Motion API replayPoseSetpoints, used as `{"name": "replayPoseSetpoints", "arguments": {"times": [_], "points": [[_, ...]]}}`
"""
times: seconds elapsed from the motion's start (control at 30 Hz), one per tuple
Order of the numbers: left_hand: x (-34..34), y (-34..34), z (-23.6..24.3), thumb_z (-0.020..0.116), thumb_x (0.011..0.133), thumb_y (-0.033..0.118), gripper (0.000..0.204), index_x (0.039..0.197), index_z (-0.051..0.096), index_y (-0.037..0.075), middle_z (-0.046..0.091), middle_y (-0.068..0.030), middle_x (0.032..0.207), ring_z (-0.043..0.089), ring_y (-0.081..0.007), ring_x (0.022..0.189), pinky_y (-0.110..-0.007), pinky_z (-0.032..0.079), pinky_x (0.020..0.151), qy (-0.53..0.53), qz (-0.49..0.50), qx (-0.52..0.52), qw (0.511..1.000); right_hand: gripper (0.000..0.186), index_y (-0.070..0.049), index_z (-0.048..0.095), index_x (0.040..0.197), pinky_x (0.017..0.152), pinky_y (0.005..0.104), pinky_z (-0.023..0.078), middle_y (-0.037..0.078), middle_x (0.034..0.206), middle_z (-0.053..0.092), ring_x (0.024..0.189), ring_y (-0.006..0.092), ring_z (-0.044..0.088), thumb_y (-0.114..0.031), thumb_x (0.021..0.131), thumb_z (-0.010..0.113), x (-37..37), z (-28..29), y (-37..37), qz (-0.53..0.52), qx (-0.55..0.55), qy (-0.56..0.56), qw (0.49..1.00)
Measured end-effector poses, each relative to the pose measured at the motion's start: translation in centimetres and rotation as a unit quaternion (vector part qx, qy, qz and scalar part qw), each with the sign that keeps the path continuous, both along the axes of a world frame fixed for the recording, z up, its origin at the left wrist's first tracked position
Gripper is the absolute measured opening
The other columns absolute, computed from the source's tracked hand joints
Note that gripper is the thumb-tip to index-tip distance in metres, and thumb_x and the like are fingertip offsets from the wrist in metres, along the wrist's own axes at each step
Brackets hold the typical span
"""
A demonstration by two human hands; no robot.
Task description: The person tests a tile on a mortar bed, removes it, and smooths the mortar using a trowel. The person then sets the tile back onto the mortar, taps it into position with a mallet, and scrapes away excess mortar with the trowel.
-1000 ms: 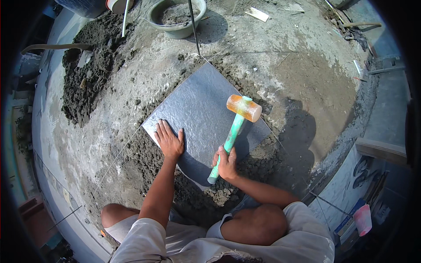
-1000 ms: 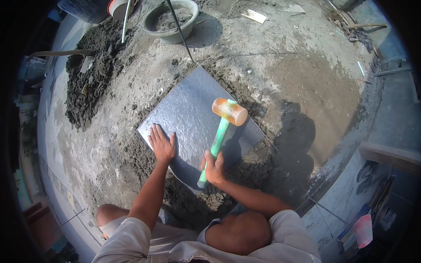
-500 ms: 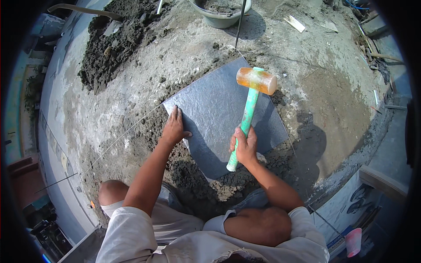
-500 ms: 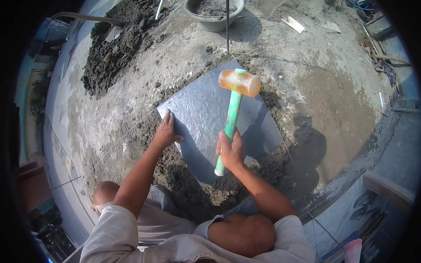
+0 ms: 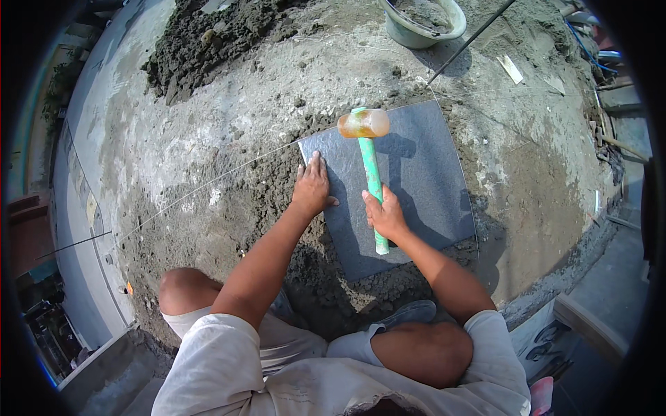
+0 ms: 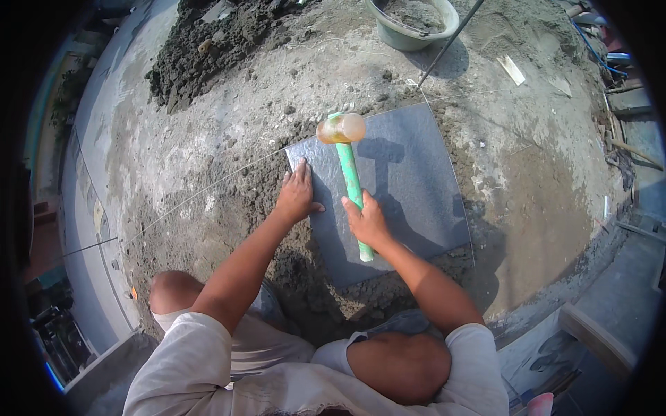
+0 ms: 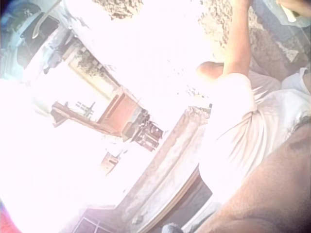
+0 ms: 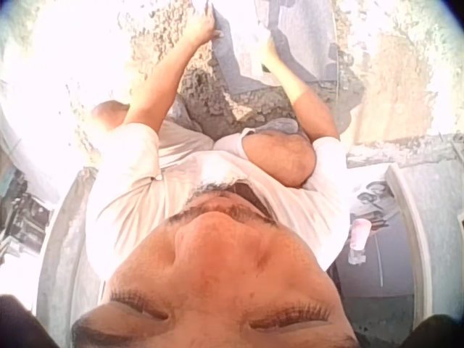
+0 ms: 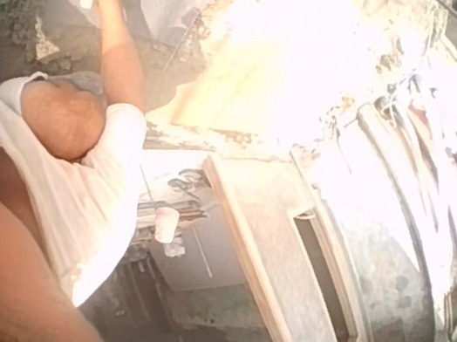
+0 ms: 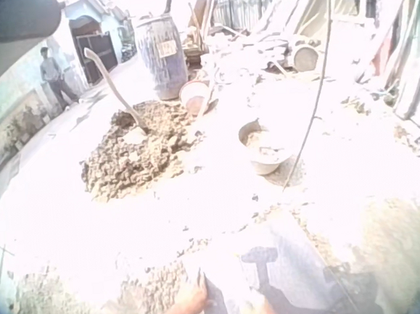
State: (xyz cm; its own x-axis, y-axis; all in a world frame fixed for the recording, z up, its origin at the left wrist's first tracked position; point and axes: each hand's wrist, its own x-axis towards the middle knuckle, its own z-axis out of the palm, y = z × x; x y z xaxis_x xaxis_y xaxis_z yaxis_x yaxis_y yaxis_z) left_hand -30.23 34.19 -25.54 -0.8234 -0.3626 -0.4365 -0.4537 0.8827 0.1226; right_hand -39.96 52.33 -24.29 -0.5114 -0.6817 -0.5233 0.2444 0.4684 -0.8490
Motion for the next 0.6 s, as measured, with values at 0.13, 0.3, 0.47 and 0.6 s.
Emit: {"name": "replayPoseSetpoints", "arguments": {"times": [0.13,0.3,0.47,0.6], "points": [[0.5,-0.5,0.3,0.083,0.060,0.051,0.119,0.144,0.025,-0.009,0.021,-0.0240,0.154,0.032,-0.0329,0.140,-0.046,0.025,0.114,-0.015,0.014,-0.002,1.000,0.028,-0.004,0.049,0.093,0.044,0.0305,0.044,0.002,0.060,0.050,0.047,0.0116,0.050,-0.030,0.095,0.059,-0.4,0.5,-1.0,0.035,0.081,-0.057,0.994],[0.3,-0.6,0.8,0.083,0.060,0.051,0.118,0.144,0.026,-0.009,0.022,-0.0233,0.154,0.033,-0.0330,0.139,-0.049,0.025,0.114,-0.006,0.005,-0.013,1.000,0.028,-0.002,0.051,0.089,0.048,0.0332,0.045,0.007,0.060,0.055,0.049,0.0147,0.054,-0.028,0.094,0.059,0.1,3.6,0.1,-0.061,-0.076,0.083,0.992],[-0.7,-0.3,0.7,0.082,0.062,0.053,0.120,0.147,0.020,-0.006,0.018,-0.0191,0.157,0.027,-0.0272,0.143,-0.051,0.024,0.114,-0.042,0.012,-0.003,0.999,0.037,0.003,0.053,0.094,0.061,0.0459,0.047,0.019,0.070,0.060,0.066,0.0350,0.062,-0.033,0.093,0.058,0.1,-1.4,-0.4,0.069,0.078,0.112,0.988],[0.6,-1.3,0.5,0.081,0.061,0.054,0.122,0.147,0.020,-0.006,0.020,-0.0191,0.156,0.031,-0.0288,0.141,-0.053,0.026,0.113,-0.033,0.003,-0.017,0.999,0.041,0.003,0.054,0.095,0.068,0.0501,0.048,0.025,0.081,0.064,0.082,0.0445,0.064,-0.037,0.092,0.058,1.1,1.9,-0.8,0.077,0.011,0.149,0.986]]}}
